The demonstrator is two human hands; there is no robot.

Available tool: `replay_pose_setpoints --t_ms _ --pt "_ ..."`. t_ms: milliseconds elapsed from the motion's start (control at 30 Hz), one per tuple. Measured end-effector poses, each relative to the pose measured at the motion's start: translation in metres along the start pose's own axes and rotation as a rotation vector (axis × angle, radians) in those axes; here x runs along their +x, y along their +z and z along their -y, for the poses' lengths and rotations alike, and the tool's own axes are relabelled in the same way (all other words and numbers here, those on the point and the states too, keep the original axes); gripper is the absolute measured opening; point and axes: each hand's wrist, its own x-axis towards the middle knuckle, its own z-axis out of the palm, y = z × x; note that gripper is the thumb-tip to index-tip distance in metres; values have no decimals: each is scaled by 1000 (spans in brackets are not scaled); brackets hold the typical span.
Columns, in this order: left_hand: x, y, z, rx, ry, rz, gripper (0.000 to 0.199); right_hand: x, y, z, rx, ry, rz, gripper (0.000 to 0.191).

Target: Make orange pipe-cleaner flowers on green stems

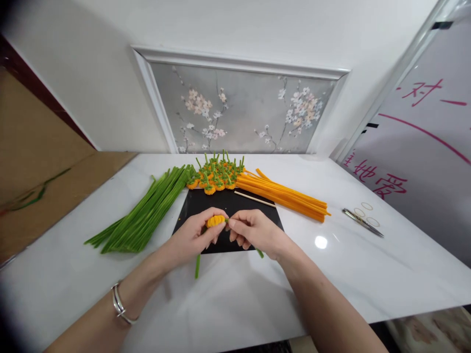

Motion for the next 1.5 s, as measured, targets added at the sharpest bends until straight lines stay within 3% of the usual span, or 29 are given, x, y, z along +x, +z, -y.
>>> replay_pose_setpoints --t_ms 167,233,367,500,833,1100,1500 --pt "0 -5 -3 -391 -223 183 29 -3 -7 3 -117 -90 -21 30" --pt "-1 -6 -2 -491 -243 193 26 -2 -8 3 -217 -162 -46 27" --pt "-1 -8 1 -575 -227 200 40 1 -8 0 -539 -378 -193 19" --pt "2 -7 5 -622 -300 128 34 2 -7 -3 -755 -555 -281 19" --pt "6 -4 7 -665 -317 -30 37 -7 0 2 -1051 -518 -390 21" --pt "4 -2 4 -692 -324 -110 37 -10 0 2 -1066 -542 -467 20" --pt "4 -3 1 -674 -301 -132 32 -11 0 2 -1051 -545 -472 19"
